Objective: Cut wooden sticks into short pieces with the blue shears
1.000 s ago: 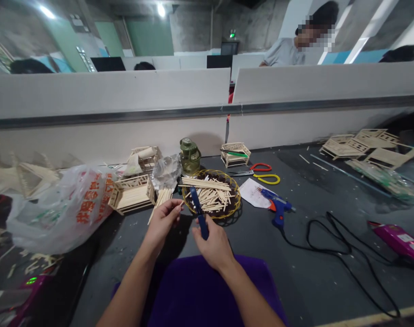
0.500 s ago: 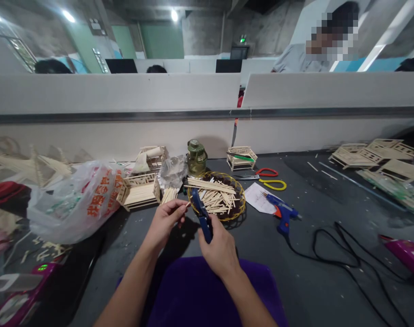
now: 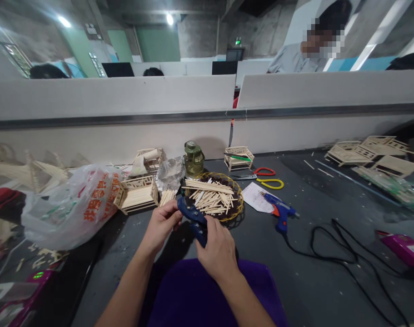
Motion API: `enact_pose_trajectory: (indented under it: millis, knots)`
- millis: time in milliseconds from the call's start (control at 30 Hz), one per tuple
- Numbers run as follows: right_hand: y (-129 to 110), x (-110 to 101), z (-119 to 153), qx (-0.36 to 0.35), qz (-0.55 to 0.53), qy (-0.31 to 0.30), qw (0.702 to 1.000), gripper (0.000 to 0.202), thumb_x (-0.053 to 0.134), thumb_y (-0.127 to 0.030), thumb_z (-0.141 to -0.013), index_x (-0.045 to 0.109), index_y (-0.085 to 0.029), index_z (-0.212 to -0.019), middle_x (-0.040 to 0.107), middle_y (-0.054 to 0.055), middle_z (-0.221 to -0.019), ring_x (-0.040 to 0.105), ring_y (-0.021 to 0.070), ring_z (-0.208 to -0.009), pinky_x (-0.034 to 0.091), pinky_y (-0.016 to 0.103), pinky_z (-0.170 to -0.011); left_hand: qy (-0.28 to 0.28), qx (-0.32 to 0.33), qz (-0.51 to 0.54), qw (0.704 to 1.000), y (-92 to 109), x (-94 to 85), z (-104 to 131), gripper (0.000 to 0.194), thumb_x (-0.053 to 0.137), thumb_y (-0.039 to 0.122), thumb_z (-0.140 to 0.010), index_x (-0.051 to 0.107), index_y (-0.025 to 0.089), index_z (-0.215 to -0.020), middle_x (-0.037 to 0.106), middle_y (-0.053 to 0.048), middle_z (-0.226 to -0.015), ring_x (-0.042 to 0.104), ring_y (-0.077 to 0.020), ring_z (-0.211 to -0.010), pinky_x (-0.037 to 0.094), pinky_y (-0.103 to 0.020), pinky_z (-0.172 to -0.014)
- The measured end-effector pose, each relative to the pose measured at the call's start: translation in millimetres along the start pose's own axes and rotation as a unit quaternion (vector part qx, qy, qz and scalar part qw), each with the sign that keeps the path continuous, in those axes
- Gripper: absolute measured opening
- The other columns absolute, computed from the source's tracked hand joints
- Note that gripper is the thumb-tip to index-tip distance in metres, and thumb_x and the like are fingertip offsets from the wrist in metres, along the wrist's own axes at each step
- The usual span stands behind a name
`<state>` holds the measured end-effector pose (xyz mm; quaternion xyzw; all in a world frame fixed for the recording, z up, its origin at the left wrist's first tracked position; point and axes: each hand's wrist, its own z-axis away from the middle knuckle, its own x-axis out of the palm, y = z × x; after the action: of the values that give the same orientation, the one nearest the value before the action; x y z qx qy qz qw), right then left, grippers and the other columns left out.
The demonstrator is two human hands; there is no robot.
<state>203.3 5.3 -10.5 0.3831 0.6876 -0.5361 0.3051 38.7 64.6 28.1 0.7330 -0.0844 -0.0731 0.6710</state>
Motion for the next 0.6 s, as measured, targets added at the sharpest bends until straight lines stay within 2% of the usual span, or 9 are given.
enact_pose_trajectory:
  millis: [200,400,600]
  knots:
    - [-4.1,-1.8,1.0,0.001,0.005,-0.011,1.0,0.043,0.051,-0.023,-0.079,0.046,-0.017,-0.121,0.06,0.011,-0.113,0.058,0.0258,-0.099,0.042,0.037,-0.085,0.007,0.001,-0.036,0.999,1.7,-0.5,-0.2,0.018,0.064,0.034,-0.077,0.069,0.016,-0.074,0.049,0.001,-0.065,0.043,-0.0076,-0.051,0.034,-0.019,-0.047]
    - [-9.8,-7.3,3.1,0.025,0.012,-0.056,0.998,0.039,0.049,-0.025,-0.08,0.049,-0.018,-0.119,0.063,0.01,-0.103,0.061,0.0254,-0.094,0.042,0.034,-0.079,-0.002,0.039,-0.097,0.994,5.4,-3.7,-0.1,0.018,0.061,0.03,-0.08,0.069,0.016,-0.072,0.046,0.001,-0.062,0.042,-0.0086,-0.053,0.033,-0.021,-0.05]
    - [-9.5,-9.6,2.3,0.017,0.012,-0.069,0.997,0.043,0.049,-0.026,-0.081,0.046,-0.019,-0.124,0.062,0.009,-0.109,0.061,0.0251,-0.095,0.04,0.033,-0.078,-0.004,0.042,-0.112,0.993,7.2,-4.5,-0.3,0.021,0.061,0.03,-0.08,0.068,0.016,-0.068,0.045,0.001,-0.061,0.042,-0.0095,-0.054,0.033,-0.022,-0.053]
